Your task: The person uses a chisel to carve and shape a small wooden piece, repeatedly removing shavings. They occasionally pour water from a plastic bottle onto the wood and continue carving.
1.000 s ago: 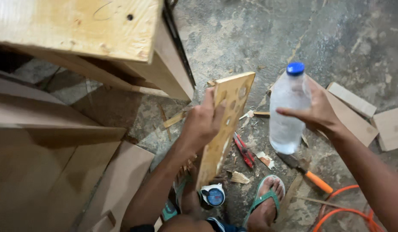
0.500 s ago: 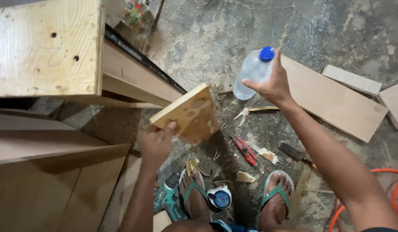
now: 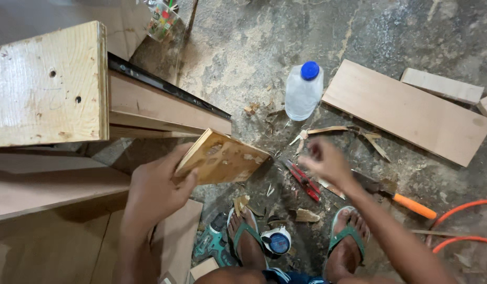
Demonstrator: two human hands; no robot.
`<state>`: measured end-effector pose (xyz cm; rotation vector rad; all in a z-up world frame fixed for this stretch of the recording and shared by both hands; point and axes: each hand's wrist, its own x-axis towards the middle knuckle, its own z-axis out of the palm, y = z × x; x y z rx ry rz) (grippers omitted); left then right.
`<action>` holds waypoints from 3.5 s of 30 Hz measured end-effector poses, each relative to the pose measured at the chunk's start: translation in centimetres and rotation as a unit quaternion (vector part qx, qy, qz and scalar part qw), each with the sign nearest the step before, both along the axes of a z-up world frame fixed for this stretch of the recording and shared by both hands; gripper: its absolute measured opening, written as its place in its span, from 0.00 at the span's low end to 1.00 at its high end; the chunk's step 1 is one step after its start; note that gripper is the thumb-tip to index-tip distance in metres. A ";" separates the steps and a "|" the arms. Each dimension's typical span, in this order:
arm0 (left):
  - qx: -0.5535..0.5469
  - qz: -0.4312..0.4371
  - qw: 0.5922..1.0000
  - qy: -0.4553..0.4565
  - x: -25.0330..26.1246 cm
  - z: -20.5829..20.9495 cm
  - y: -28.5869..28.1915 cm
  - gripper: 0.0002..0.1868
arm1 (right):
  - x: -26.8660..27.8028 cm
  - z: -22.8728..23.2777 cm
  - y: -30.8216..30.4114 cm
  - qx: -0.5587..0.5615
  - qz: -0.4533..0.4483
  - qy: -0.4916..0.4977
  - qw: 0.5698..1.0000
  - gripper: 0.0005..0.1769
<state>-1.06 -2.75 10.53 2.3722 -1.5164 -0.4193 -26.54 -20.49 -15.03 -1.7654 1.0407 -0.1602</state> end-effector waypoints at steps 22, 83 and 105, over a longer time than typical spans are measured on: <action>0.100 -0.039 0.963 -0.248 0.9 -3.1 4.6 0.14 | 8.9 -9.1 -2.1 -0.171 0.354 0.094 0.915 0.19; -0.092 -0.108 0.987 -0.081 5.5 -1.4 21.2 0.07 | 35.4 -2.1 14.9 -0.285 0.558 0.081 0.775 0.15; 0.172 0.118 0.976 -0.067 4.2 -4.4 16.7 0.15 | 8.8 -7.2 -1.3 -0.188 0.367 0.203 0.888 0.13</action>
